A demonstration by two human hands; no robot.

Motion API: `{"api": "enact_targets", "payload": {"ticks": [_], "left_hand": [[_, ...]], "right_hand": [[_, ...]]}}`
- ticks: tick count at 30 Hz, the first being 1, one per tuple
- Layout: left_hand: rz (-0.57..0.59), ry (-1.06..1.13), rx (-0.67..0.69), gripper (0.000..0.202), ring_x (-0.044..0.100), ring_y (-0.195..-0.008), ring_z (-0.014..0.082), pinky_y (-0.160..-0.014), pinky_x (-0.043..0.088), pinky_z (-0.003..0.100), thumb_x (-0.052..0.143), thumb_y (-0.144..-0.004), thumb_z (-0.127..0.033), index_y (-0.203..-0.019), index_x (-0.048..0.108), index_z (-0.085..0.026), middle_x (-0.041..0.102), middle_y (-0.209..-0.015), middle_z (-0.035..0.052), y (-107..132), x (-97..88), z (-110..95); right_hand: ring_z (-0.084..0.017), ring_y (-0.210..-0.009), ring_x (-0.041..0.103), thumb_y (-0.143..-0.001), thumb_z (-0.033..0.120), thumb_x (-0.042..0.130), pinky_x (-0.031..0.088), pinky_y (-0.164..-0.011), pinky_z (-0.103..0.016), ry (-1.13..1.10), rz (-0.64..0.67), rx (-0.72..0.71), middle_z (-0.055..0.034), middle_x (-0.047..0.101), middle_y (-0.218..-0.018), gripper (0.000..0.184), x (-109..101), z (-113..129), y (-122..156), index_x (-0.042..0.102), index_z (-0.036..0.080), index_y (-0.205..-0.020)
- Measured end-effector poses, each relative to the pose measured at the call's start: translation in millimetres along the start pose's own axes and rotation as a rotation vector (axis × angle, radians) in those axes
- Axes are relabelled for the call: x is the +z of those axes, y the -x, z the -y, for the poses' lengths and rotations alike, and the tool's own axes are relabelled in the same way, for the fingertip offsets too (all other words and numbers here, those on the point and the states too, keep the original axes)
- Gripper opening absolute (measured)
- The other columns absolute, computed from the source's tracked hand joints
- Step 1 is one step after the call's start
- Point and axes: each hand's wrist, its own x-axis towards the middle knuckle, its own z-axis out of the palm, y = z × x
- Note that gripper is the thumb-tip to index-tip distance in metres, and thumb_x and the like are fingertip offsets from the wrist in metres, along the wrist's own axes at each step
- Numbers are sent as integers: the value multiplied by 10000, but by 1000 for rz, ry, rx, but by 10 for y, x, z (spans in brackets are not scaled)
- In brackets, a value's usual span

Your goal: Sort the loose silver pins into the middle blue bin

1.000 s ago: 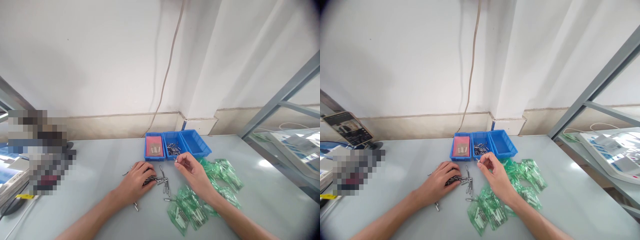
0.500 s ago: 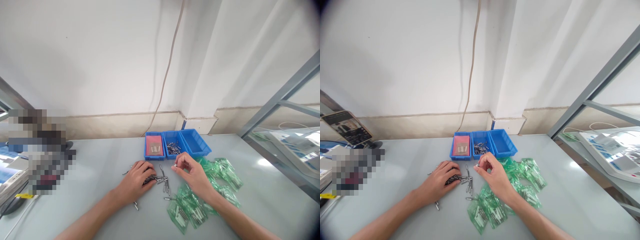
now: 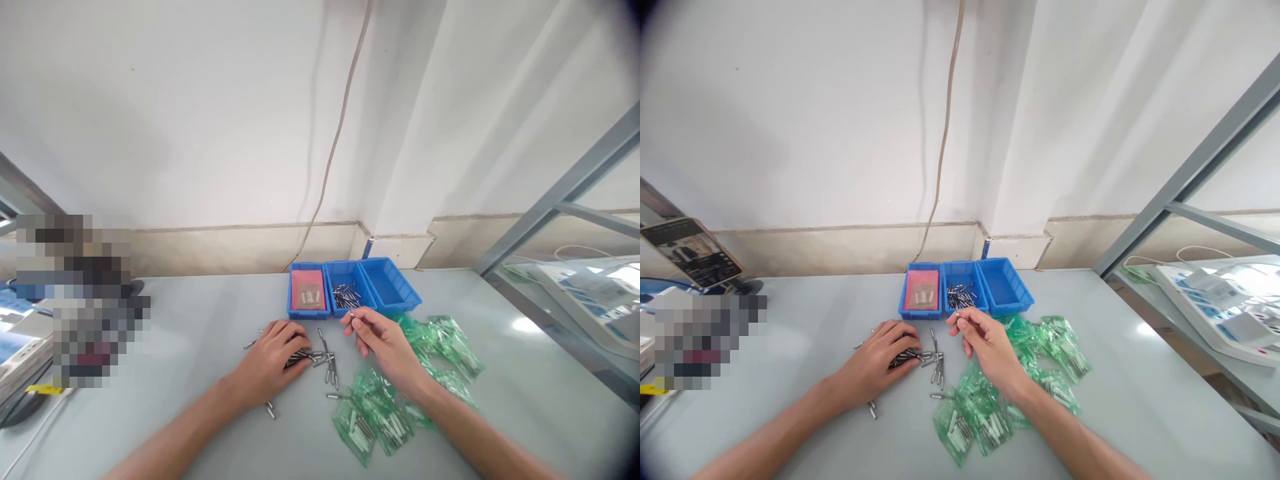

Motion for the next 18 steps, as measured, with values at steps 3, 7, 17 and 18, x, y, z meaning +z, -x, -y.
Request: {"api": "enact_targets", "payload": {"ticks": [3,7,17,18], "left_hand": [[4,-9,-1,100,614,-1126,261,-1013,508,431,640,-1075,-255,-1166,671,-228,670,-1225,69,-1,-1,1],[-4,-8,6,106,614,-1124,252,-1006,511,417,635,-1077,-258,-1173,672,-229,668,-1230,65,10,2,7],[5,11,4,107,598,-1153,261,-1023,496,430,636,-1079,-246,-1182,662,-231,661,-1246,68,15,14,9],[7,13,1,109,597,-1155,261,-1026,495,430,638,-1079,-246,-1184,662,-231,660,-1246,67,15,15,10]], "right_hand": [[-120,-601,538,-1046,561,639,473,-601,-281,-59,4,24,-31,701,-931,361,-10,-3,-11,751,222,-1099],[-155,-653,573,-1041,535,644,507,-652,-316,17,-24,-27,-53,737,-998,331,-15,-35,-7,761,237,-1122],[-207,-781,588,-1009,318,702,478,-707,-323,383,-147,-243,-24,632,-882,109,-2,-20,44,740,254,-930],[-207,-794,594,-1011,329,703,480,-719,-323,365,-136,-234,-25,641,-891,111,-6,-18,40,736,253,-937]]}}
